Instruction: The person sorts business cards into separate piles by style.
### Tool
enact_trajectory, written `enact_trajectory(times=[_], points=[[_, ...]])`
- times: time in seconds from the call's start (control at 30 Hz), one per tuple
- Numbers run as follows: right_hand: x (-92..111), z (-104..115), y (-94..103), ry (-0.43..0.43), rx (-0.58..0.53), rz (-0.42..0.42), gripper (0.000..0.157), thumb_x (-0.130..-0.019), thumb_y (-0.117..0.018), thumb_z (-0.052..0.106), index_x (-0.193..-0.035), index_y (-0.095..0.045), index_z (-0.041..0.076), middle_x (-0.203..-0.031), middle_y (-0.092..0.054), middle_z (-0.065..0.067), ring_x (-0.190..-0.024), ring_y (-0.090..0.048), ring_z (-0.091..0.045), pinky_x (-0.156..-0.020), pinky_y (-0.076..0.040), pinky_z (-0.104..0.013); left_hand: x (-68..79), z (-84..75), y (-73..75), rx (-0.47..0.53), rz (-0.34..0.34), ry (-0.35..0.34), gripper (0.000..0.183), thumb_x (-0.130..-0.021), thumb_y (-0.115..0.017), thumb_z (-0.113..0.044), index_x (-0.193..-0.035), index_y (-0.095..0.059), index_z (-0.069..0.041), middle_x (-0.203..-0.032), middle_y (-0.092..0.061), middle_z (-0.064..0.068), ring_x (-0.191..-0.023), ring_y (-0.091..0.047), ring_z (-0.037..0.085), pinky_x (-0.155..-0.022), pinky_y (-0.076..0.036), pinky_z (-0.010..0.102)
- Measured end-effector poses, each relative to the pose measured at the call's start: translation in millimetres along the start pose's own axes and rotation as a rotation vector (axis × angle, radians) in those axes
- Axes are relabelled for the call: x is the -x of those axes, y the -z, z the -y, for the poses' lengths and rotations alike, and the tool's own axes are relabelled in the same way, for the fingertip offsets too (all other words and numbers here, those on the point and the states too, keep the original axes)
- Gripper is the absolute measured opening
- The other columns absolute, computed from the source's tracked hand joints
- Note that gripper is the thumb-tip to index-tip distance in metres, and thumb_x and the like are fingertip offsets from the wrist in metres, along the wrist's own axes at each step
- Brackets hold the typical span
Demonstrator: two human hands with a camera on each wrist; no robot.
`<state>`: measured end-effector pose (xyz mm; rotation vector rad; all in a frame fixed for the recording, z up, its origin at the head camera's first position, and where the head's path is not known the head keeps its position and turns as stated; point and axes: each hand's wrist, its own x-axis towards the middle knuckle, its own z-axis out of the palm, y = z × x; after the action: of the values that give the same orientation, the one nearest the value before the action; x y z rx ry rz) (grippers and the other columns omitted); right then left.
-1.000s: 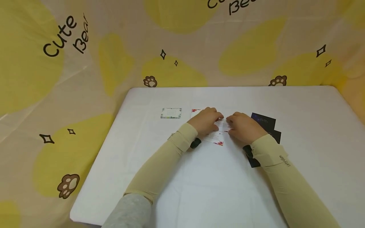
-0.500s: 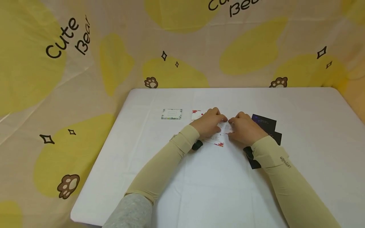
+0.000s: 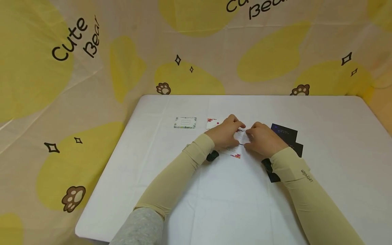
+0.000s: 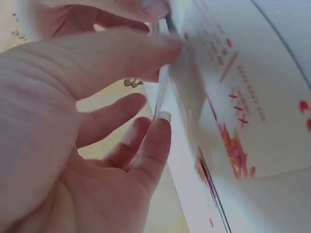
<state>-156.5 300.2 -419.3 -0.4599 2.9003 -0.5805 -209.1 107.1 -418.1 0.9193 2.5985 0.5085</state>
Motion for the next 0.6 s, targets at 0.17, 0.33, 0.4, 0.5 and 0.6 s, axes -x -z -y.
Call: enact_trajectory(times=[0.17,0.33,0.4,0.5,0.6], points=[[0,0,-0.9,-0.008,-0.011,-0.013,0.05,-0.091,-0.083,0.023,-0.132,-0.073,-0.003,-0.124,-0.067,-0.02,-0.113,-0.064,-0.036,-0.1,-0.055,-0.054,-0.4,2.2,4.1,-0.043,0.031,-0.038,0.058,-0.096,-0.079,-0.022,-0.151,-0.062,-0.016,-0.138,-0.054,0.0,-0.129,-0.051,0.016,-0.11,-0.048,0.028],[-9,3,-5.8,0.009,0.02,-0.057,0.058,-0.09,-0.084,0.027,-0.138,-0.069,-0.002,-0.128,-0.069,-0.018,-0.117,-0.064,-0.036,-0.104,-0.055,-0.056,4.5,14.0,14.8,-0.061,0.007,-0.044,0.058,-0.097,-0.08,-0.027,-0.151,-0.062,-0.019,-0.137,-0.06,-0.002,-0.131,-0.051,0.017,-0.112,-0.048,0.032],[-21,9,-7.5,0.025,0.02,-0.087,0.06,-0.09,-0.084,0.026,-0.14,-0.067,-0.001,-0.131,-0.068,-0.018,-0.123,-0.064,-0.037,-0.107,-0.054,-0.056,9.3,24.4,24.3,-0.044,-0.019,-0.02,0.061,-0.096,-0.082,-0.029,-0.153,-0.06,-0.02,-0.141,-0.06,-0.001,-0.133,-0.051,0.019,-0.114,-0.047,0.034],[-40,21,-10.1,0.046,0.009,-0.119,0.061,-0.091,-0.082,0.024,-0.144,-0.065,0.0,-0.136,-0.068,-0.017,-0.131,-0.061,-0.038,-0.113,-0.052,-0.056,16.4,42.0,37.9,-0.026,-0.061,0.04,0.064,-0.096,-0.083,-0.03,-0.154,-0.058,-0.019,-0.147,-0.06,0.0,-0.138,-0.05,0.021,-0.12,-0.046,0.037],[-62,34,-13.4,0.076,0.002,-0.12,0.059,-0.092,-0.079,0.023,-0.146,-0.064,0.002,-0.14,-0.067,-0.015,-0.135,-0.059,-0.036,-0.116,-0.05,-0.055,23.6,59.3,48.0,-0.013,-0.105,0.116,0.064,-0.096,-0.083,-0.028,-0.154,-0.058,-0.018,-0.152,-0.061,0.001,-0.145,-0.05,0.023,-0.126,-0.041,0.039]])
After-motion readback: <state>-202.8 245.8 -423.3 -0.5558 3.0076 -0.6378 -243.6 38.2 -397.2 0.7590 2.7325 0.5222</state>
